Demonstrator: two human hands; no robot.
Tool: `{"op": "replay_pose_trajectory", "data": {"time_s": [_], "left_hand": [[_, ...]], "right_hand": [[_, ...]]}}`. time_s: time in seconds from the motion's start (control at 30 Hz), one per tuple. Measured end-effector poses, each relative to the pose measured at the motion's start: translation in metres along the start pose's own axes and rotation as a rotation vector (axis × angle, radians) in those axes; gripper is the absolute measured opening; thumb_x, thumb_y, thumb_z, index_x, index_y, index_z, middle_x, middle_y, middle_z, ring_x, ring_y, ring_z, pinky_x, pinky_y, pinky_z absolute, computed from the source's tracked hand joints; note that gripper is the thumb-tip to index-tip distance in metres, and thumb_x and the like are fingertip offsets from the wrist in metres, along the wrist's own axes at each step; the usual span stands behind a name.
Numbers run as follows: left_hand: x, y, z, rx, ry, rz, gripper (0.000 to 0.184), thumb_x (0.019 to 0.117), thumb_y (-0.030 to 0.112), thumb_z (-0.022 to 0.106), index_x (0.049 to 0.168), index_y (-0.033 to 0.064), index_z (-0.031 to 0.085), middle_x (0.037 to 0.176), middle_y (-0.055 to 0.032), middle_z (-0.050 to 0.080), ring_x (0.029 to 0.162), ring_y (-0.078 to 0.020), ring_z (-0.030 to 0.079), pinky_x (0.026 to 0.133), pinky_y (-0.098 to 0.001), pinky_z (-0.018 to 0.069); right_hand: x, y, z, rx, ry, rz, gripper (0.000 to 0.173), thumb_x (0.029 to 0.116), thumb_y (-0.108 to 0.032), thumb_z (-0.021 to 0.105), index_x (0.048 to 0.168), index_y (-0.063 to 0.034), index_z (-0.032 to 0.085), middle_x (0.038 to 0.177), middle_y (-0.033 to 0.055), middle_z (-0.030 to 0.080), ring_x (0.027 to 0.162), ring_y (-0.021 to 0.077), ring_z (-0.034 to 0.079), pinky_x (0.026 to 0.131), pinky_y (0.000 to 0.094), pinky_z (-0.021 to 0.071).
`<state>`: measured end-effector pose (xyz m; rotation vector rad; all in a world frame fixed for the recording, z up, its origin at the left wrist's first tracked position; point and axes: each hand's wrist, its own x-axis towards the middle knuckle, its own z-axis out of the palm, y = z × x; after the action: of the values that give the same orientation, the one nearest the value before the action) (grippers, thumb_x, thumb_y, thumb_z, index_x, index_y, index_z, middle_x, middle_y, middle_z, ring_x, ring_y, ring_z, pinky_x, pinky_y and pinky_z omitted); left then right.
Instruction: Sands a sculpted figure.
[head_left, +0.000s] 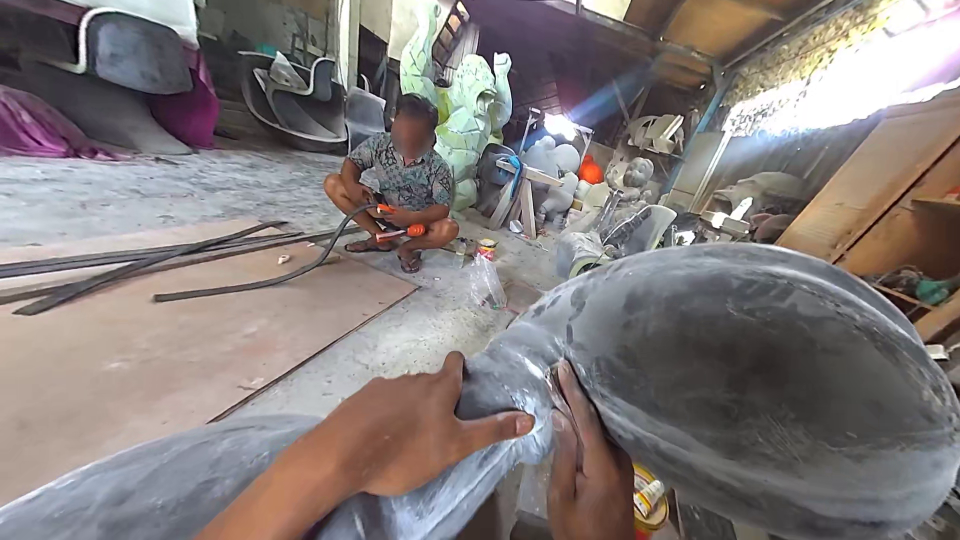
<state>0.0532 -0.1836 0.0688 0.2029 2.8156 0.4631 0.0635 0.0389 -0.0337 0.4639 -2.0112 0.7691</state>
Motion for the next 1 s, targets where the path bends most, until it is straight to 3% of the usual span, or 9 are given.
{"op": "replay_pose_trajectory", "data": {"time_s": [0.13,0.27,0.43,0.47,0.6,0.73,0.87,0.93,1.0], "left_hand": [[0.000,0.002,-0.004,-0.016,-0.031,0.010,0.117,0.0698,0.103,0.032,0.145,0.0136,0.042,0.107,-0.0157,0.069,0.103,-0.0368,0.068,0.085,-0.0619,0.0522],[0.000,0.002,0.000,0.000,0.001,0.008,0.116,0.0688,0.104,0.030,0.141,0.0146,0.045,0.103,-0.0137,0.069,0.100,-0.0352,0.069,0.083,-0.0607,0.0528],[0.000,-0.001,-0.006,-0.020,-0.012,0.010,0.115,0.0701,0.102,0.031,0.142,0.0141,0.044,0.108,-0.0153,0.069,0.104,-0.0366,0.068,0.086,-0.0618,0.0516],[0.000,0.001,-0.006,-0.016,-0.007,0.010,0.115,0.0706,0.102,0.031,0.142,0.0134,0.044,0.108,-0.0159,0.069,0.105,-0.0373,0.068,0.086,-0.0622,0.0514],[0.002,-0.001,-0.005,-0.012,-0.007,0.011,0.113,0.0696,0.103,0.030,0.139,0.0147,0.045,0.103,-0.0131,0.068,0.102,-0.0345,0.068,0.084,-0.0606,0.0522],[0.001,-0.002,-0.012,-0.027,-0.011,0.018,0.116,0.0712,0.102,0.032,0.144,0.0126,0.043,0.110,-0.0170,0.069,0.107,-0.0376,0.067,0.088,-0.0633,0.0510],[0.001,-0.002,-0.004,-0.009,-0.006,0.012,0.113,0.0700,0.103,0.029,0.139,0.0143,0.045,0.105,-0.0139,0.069,0.103,-0.0352,0.068,0.085,-0.0612,0.0517],[0.000,-0.002,-0.005,-0.023,-0.017,0.022,0.115,0.0709,0.102,0.031,0.142,0.0131,0.045,0.106,-0.0158,0.069,0.103,-0.0371,0.068,0.085,-0.0623,0.0518],[-0.001,-0.001,-0.008,-0.024,-0.018,0.015,0.116,0.0717,0.101,0.032,0.144,0.0116,0.043,0.110,-0.0177,0.068,0.106,-0.0384,0.067,0.087,-0.0629,0.0510]], "right_hand": [[-0.030,0.008,-0.006,0.081,-0.041,0.021,0.043,0.1069,-0.024,0.049,0.142,-0.0015,0.060,0.125,0.0108,0.073,0.106,0.0107,0.073,0.087,0.0313,0.0629],[-0.009,-0.003,0.001,-0.095,0.055,0.032,0.038,0.1032,-0.023,0.052,0.136,-0.0109,0.068,0.112,0.0035,0.077,0.092,0.0125,0.075,0.072,0.0366,0.0644],[-0.039,0.024,0.005,0.006,0.026,-0.022,0.042,0.1035,-0.018,0.048,0.140,-0.0034,0.062,0.114,0.0121,0.076,0.091,0.0104,0.075,0.077,0.0302,0.0632],[-0.034,0.026,0.005,-0.013,0.041,-0.043,0.041,0.1034,-0.019,0.048,0.139,-0.0047,0.064,0.110,0.0117,0.077,0.088,0.0110,0.075,0.074,0.0310,0.0630],[0.000,-0.002,0.003,-0.053,0.007,0.028,0.040,0.1044,-0.021,0.051,0.141,-0.0115,0.064,0.123,0.0026,0.074,0.105,0.0121,0.073,0.083,0.0365,0.0644],[-0.017,0.008,-0.001,-0.009,-0.016,-0.007,0.040,0.1038,-0.016,0.050,0.141,-0.0035,0.062,0.120,0.0098,0.075,0.100,0.0122,0.075,0.082,0.0327,0.0641],[0.011,-0.019,0.002,-0.132,-0.010,0.081,0.040,0.1052,-0.026,0.051,0.141,-0.0160,0.064,0.118,-0.0012,0.076,0.097,0.0108,0.075,0.075,0.0380,0.0640],[-0.002,-0.015,-0.004,-0.063,-0.060,0.073,0.042,0.1051,-0.021,0.050,0.145,-0.0104,0.059,0.128,0.0020,0.073,0.106,0.0117,0.073,0.082,0.0371,0.0649],[-0.010,-0.013,-0.008,-0.056,-0.079,0.061,0.043,0.1051,-0.018,0.049,0.145,-0.0068,0.058,0.125,0.0053,0.074,0.100,0.0121,0.075,0.077,0.0353,0.0651]]}}
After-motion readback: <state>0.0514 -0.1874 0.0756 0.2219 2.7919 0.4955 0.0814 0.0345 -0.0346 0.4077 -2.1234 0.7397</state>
